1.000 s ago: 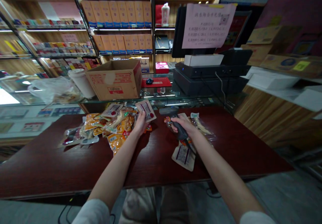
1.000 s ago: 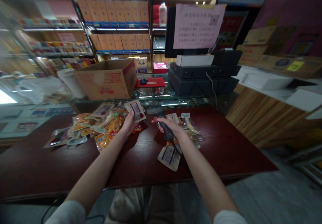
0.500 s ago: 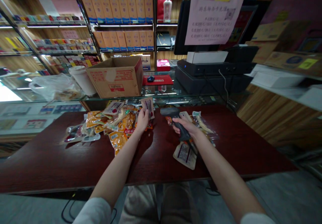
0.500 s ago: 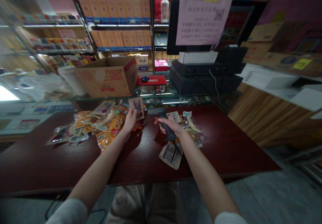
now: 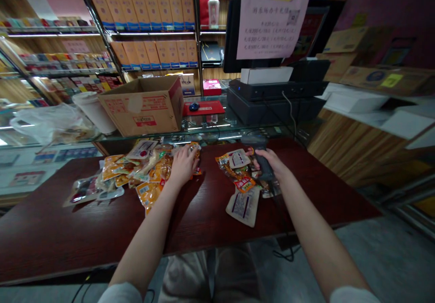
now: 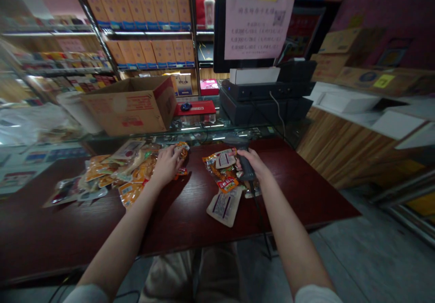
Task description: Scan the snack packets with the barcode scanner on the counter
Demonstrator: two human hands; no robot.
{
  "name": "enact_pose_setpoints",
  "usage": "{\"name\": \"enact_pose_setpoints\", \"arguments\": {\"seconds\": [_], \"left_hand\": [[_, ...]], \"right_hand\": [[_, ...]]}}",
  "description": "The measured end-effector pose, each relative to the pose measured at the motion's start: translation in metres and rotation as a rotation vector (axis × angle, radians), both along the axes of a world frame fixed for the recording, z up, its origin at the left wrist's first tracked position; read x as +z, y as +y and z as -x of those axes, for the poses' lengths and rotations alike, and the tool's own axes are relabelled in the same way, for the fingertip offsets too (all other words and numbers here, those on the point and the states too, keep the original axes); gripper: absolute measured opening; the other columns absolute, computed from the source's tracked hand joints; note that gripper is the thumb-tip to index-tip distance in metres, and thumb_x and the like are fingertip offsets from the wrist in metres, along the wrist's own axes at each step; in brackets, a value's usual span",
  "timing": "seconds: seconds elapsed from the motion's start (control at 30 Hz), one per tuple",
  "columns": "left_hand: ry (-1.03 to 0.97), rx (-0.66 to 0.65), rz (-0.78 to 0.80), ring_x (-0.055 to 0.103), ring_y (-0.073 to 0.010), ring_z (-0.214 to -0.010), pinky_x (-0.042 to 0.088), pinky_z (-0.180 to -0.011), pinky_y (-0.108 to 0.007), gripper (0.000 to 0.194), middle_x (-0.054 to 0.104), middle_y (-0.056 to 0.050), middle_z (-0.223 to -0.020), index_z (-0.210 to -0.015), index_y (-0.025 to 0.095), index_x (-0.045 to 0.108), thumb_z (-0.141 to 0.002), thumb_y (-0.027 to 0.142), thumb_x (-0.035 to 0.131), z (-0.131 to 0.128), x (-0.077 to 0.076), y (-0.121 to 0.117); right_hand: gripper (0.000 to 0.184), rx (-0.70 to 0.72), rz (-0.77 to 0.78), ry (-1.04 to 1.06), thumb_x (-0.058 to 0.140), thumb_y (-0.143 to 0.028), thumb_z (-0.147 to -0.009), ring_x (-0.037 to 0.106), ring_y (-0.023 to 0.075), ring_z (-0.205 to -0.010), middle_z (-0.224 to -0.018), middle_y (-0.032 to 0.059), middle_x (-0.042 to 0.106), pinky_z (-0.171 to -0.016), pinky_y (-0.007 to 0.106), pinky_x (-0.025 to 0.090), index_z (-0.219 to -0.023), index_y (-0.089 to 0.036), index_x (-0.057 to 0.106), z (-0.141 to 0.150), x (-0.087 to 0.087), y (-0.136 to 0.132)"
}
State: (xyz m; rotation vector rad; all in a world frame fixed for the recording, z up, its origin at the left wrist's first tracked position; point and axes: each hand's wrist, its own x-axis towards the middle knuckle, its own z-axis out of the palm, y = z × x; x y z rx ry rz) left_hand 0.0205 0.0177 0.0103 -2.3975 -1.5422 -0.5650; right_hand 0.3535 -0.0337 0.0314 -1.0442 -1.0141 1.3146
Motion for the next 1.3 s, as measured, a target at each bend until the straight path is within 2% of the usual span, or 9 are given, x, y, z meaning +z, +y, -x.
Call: {"name": "enact_pose_setpoints", "arguments": {"seconds": [0.07, 0.27, 0.4, 0.53, 0.63, 0.77, 0.93, 1.17, 1.3], "left_hand": [[0.07, -0.023, 0.048, 0.049, -0.0337, -0.132, 0.029, -0.115, -0.051, 0.044, 0.059, -0.016, -0.138, -0.132, 0.019, 0.062, -0.097, 0.039, 0.043, -0.007, -0.004, -0.003], [0.097, 0.202, 0.056, 0.056, -0.0388, -0.123, 0.026, -0.114, -0.058, 0.044, 0.064, -0.024, -0.126, -0.118, 0.009, 0.067, -0.093, 0.041, 0.05, -0.013, -0.012, -0.004], [0.025, 0.084, 0.022, 0.049, -0.0373, -0.133, 0.023, -0.117, -0.057, 0.045, 0.059, -0.024, -0.137, -0.128, 0.008, 0.06, -0.094, 0.035, 0.048, -0.03, -0.008, -0.008], [-0.187, -0.011, 0.379, 0.065, -0.031, -0.113, 0.047, -0.096, -0.04, 0.049, 0.069, -0.02, -0.12, -0.122, 0.01, 0.06, -0.098, 0.048, 0.039, -0.067, -0.008, -0.013], [-0.32, -0.01, 0.67, 0.07, -0.0289, -0.102, 0.05, -0.08, -0.032, 0.053, 0.072, -0.018, -0.109, -0.115, 0.011, 0.06, -0.09, 0.057, 0.054, -0.093, -0.013, -0.006], [-0.492, 0.069, 0.729, 0.07, -0.0269, -0.094, 0.048, -0.072, -0.028, 0.057, 0.073, -0.015, -0.102, -0.111, 0.009, 0.06, -0.069, 0.042, 0.082, -0.11, -0.023, 0.012], [-0.791, 0.064, 0.761, 0.066, -0.0165, -0.074, 0.048, -0.068, -0.024, 0.026, 0.067, -0.001, -0.071, -0.085, 0.014, 0.065, -0.066, 0.021, 0.082, -0.116, -0.034, 0.027], [-1.122, -0.076, 0.857, 0.059, -0.0094, -0.062, 0.053, -0.069, -0.025, 0.066, 0.061, 0.005, -0.07, -0.119, 0.014, 0.055, -0.062, 0.014, 0.088, -0.122, -0.039, 0.023], [-1.286, -0.133, 0.816, 0.062, -0.0113, -0.067, 0.054, -0.072, -0.028, 0.073, 0.059, 0.005, -0.071, -0.125, 0.017, 0.053, -0.06, 0.011, 0.086, -0.11, -0.039, 0.023]], "right_hand": [[0.034, -0.055, -0.008, -0.006, 0.074, -0.037, -0.067, 0.052, 0.0092, -0.042, -0.092, 0.0105, 0.077, -0.04, 0.024, 0.042, -0.092, -0.015, 0.069, -0.012, -0.001, -0.008], [0.032, -0.158, 0.033, 0.144, 0.068, -0.041, -0.069, 0.051, 0.0088, -0.042, -0.089, 0.0078, 0.076, -0.04, 0.024, 0.042, -0.09, -0.016, 0.069, -0.029, -0.024, -0.023], [0.029, -0.158, 0.032, 0.188, 0.063, -0.041, -0.073, 0.049, 0.009, -0.04, -0.086, 0.0072, 0.076, -0.041, 0.024, 0.043, -0.089, -0.018, 0.067, -0.027, -0.04, -0.015], [0.025, -0.131, 0.062, 0.2, 0.059, -0.037, -0.075, 0.051, 0.0099, -0.041, -0.087, 0.0082, 0.077, -0.04, 0.023, 0.042, -0.089, -0.018, 0.065, -0.021, -0.042, -0.002], [0.023, -0.147, 0.095, 0.216, 0.058, -0.035, -0.075, 0.052, 0.0099, -0.04, -0.087, 0.0089, 0.077, -0.038, 0.023, 0.041, -0.087, -0.017, 0.065, -0.016, -0.042, 0.007], [0.02, -0.197, 0.114, 0.235, 0.057, -0.032, -0.076, 0.052, 0.0104, -0.037, -0.081, 0.0082, 0.076, -0.035, 0.023, 0.038, -0.087, -0.016, 0.063, -0.011, -0.043, 0.019], [0.019, -0.222, 0.099, 0.243, 0.056, -0.033, -0.079, 0.052, 0.0106, -0.037, -0.076, 0.0061, 0.074, -0.036, 0.022, 0.04, -0.088, -0.017, 0.062, -0.008, -0.043, 0.022], [0.016, -0.268, 0.081, 0.126, 0.059, -0.03, -0.076, 0.054, 0.0108, -0.038, -0.079, 0.0069, 0.076, -0.034, 0.023, 0.042, -0.085, -0.017, 0.063, 0.002, -0.036, 0.02], [0.016, -0.236, 0.03, 0.036, 0.063, -0.028, -0.074, 0.056, 0.0112, -0.04, -0.083, 0.0052, 0.077, -0.037, 0.023, 0.045, -0.087, -0.018, 0.065, 0.009, -0.024, 0.02]]}}
